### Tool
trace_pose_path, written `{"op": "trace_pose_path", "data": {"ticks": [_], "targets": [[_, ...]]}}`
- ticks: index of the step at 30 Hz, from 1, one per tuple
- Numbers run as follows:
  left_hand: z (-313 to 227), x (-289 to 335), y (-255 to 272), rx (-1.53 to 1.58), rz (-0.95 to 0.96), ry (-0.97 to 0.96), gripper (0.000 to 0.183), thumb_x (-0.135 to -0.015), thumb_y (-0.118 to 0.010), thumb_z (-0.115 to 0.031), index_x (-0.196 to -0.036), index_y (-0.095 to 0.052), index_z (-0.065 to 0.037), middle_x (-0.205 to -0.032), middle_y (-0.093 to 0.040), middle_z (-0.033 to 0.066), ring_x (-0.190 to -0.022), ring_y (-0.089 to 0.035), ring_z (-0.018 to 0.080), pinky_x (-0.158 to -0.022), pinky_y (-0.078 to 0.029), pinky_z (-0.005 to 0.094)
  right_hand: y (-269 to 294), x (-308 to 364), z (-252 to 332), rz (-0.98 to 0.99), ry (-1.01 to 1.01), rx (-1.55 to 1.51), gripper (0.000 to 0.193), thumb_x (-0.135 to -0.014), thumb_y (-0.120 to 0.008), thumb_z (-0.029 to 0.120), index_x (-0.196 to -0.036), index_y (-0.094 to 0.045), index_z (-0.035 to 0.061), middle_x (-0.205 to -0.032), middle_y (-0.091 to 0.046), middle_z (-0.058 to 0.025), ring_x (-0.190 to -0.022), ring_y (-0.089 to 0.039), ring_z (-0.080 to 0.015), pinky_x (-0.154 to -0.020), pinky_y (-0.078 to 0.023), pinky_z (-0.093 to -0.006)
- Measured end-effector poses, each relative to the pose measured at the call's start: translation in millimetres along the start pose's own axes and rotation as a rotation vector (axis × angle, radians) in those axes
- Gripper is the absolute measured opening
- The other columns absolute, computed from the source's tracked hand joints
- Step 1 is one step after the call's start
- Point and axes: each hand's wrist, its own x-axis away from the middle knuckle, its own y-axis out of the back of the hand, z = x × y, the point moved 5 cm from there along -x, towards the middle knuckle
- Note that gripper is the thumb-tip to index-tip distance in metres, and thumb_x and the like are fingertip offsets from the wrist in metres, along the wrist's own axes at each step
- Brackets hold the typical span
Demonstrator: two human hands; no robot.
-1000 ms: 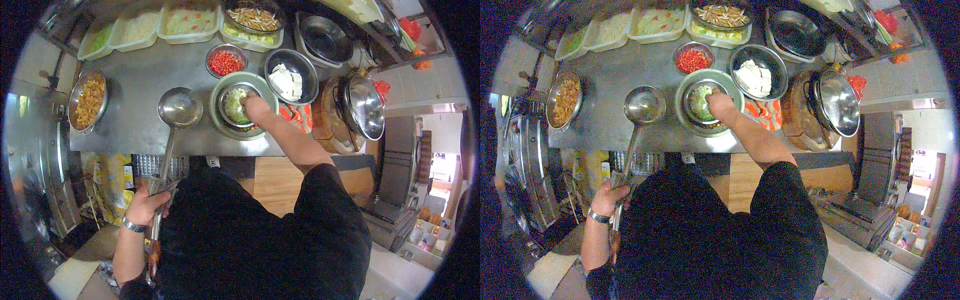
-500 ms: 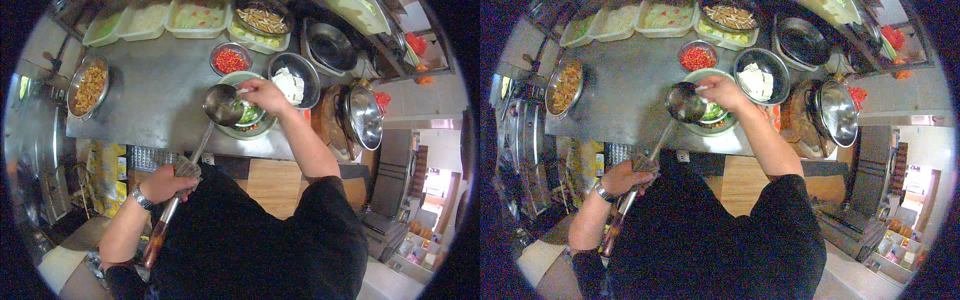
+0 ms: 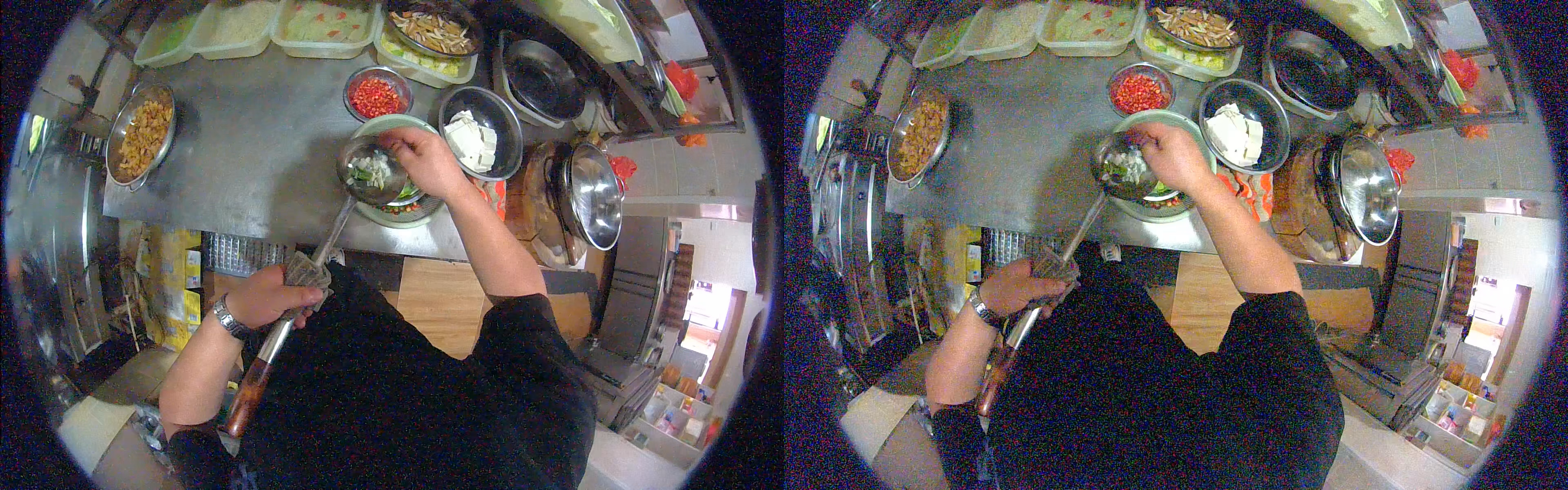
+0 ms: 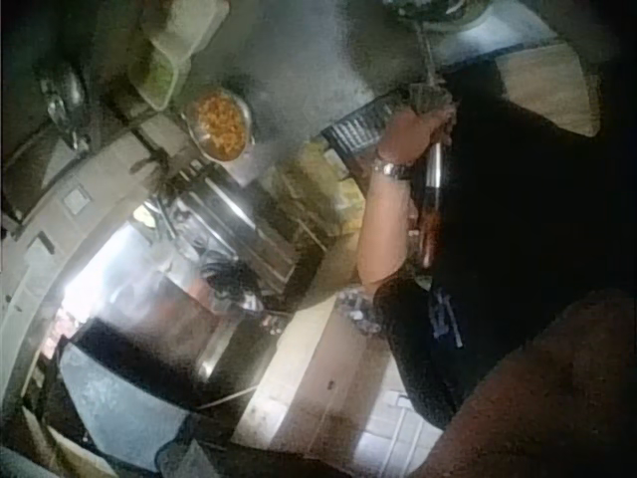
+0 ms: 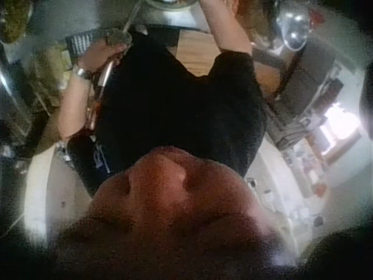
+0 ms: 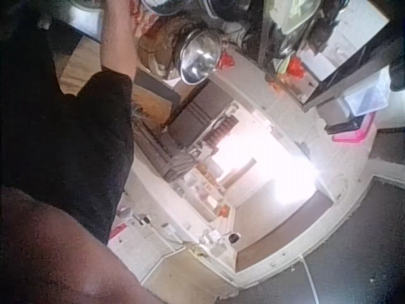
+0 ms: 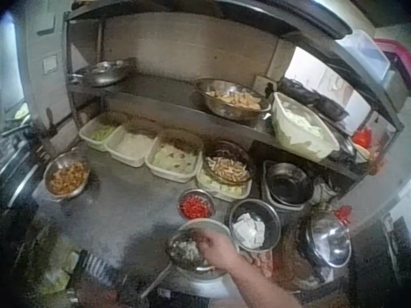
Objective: The person stir-fries ingredients in a wok over a gas burner, adds oil and seasonings, and handles packaged food items. They use a ladle and a strainer to transfer and mix contents, then open a plastic bag and pour its contents into a bowl.
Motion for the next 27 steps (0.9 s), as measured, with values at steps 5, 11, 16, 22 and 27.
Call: {"op": "trace_pose_path", "data": {"ticks": [5, 11, 16, 22, 27], "targets": [[18.5, 5.9, 9.6, 0.221, -0.079, -0.014, 0.019, -0.090, -0.064, -0.024, -0.097, -0.064, -0.006, -0.069, -0.063, 0.0036, -0.053, -0.059, 0.0135, -0.051, -0.048, 0.0279, 8.3, 7.9, -28.5, -0.227, -0.137, -0.186, 0.013, -0.091, -0.062, 0.010, -0.096, -0.065, -0.0018, -0.074, -0.060, -0.0003, -0.068, -0.055, -0.0071, -0.062, -0.047, -0.0239], [24.7, 55.5, 45.7, 0.870, -0.195, -0.189, 0.018, -0.092, -0.060, -0.017, -0.094, -0.061, 0.000, -0.072, -0.063, 0.0095, -0.053, -0.059, 0.0189, -0.046, -0.047, 0.0294, -23.3, 38.0, 18.9, 0.093, -0.263, -0.539, 0.015, -0.095, -0.058, 0.013, -0.098, -0.062, -0.0009, -0.076, -0.062, -0.0041, -0.067, -0.056, -0.0104, -0.063, -0.045, -0.0250], [21.7, 117.9, 88.0, 0.993, -0.553, -0.519, 0.023, -0.092, -0.064, -0.026, -0.094, -0.062, -0.004, -0.074, -0.061, 0.0057, -0.059, -0.057, 0.0163, -0.053, -0.047, 0.0292, -104.4, 87.1, 186.5, 0.794, -0.240, -0.812, 0.035, -0.096, -0.056, 0.024, -0.119, -0.056, -0.0024, -0.095, -0.065, -0.0112, -0.078, -0.062, -0.0160, -0.073, -0.051, -0.0291], [73.2, 175.2, 124.8, 0.893, -1.100, -0.738, 0.024, -0.095, -0.059, -0.028, -0.088, -0.061, -0.006, -0.073, -0.062, 0.0035, -0.060, -0.060, 0.0148, -0.056, -0.049, 0.0307, -168.3, 120.8, 324.0, 1.227, -0.523, -1.076, 0.049, -0.093, -0.059, 0.026, -0.132, -0.045, -0.0011, -0.110, -0.060, -0.0116, -0.074, -0.059, -0.0142, -0.067, -0.049, -0.0257], [201.9, 245.2, 149.0, 0.308, -1.577, -0.532, 0.039, -0.097, -0.051, -0.037, -0.098, -0.064, 0.000, -0.081, -0.067, 0.0089, -0.075, -0.065, 0.0210, -0.069, -0.050, 0.0340, -263.0, 102.4, 388.7, 1.328, -0.513, -0.811, 0.044, -0.088, -0.058, 0.014, -0.128, -0.048, 0.0016, -0.076, -0.054, -0.0025, -0.053, -0.048, -0.0113, -0.047, -0.040, -0.0236]]}}
